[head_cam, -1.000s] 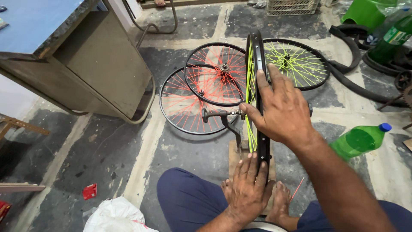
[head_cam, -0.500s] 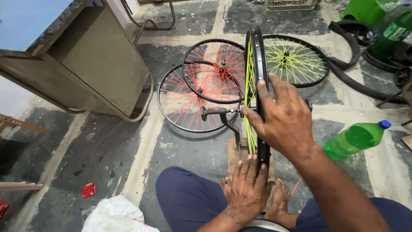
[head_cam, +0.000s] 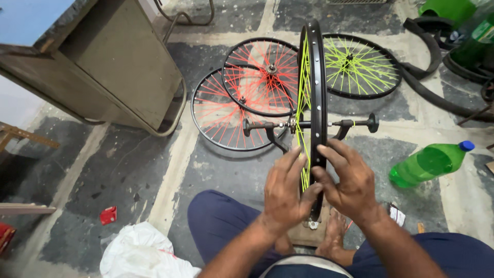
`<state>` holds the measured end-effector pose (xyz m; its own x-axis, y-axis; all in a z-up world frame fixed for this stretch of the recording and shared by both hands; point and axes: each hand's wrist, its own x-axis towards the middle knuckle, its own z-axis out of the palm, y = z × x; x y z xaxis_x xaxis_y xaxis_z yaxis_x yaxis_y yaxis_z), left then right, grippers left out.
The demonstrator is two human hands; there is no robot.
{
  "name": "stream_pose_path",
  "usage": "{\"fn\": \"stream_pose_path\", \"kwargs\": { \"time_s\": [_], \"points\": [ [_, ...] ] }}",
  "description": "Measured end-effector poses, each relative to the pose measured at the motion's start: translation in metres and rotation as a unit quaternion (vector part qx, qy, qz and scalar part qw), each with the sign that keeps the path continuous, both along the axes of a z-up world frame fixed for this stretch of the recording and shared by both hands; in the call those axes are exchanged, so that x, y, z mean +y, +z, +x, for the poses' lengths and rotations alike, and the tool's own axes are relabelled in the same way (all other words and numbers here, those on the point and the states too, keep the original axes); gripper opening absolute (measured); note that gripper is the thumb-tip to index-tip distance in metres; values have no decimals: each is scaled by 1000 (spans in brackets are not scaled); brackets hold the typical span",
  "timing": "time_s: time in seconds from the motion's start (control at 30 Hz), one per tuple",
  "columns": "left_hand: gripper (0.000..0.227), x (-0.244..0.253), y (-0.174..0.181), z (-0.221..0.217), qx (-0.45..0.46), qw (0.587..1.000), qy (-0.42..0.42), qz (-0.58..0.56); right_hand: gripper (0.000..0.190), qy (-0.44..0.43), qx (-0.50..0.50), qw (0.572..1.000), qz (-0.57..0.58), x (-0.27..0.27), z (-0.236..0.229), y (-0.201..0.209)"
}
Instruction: The person sits on the floor and uses a truing stand to adjust the spokes of bicycle wheels. They tighten and loosen the spoke nipples to align the rims, rotating the wheels to check for wobbles. The person switches between a wheel with neon green spokes and one with red spokes.
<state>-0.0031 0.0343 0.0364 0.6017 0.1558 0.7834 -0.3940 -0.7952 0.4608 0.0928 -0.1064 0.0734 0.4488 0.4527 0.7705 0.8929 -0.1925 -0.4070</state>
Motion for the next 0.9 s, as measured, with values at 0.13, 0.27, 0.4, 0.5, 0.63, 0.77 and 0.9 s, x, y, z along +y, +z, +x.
{"fn": "stream_pose_path", "kwargs": {
  "time_s": [0.13, 0.27, 0.4, 0.5, 0.63, 0.77, 0.9],
  "points": [
    [63, -2, 20, 7, 43, 996, 22, 80, 37, 29, 127, 983, 128, -11, 4, -31],
    [55, -10, 20, 3, 17, 991, 65, 113, 29, -25, 159, 983, 85, -24, 6, -46],
    [50, -14, 14, 1, 5, 989, 79, 123, 27, -49, 142, 987, 54, -27, 8, -51],
    [48, -16, 9, -1, -6, 988, 85, 128, 23, -59, 137, 988, 45, -26, 10, -51],
    [47, -17, 2, -4, -9, 988, 81, 134, 19, -50, 132, 989, 42, -25, 9, -46],
    [45, -17, -1, -7, -11, 988, 76, 131, 19, -34, 123, 990, 57, -22, 5, -35],
    [43, -17, -3, -7, -13, 990, 69, 125, 20, -3, 67, 995, 69, -21, 3, -16]
  ]
}}
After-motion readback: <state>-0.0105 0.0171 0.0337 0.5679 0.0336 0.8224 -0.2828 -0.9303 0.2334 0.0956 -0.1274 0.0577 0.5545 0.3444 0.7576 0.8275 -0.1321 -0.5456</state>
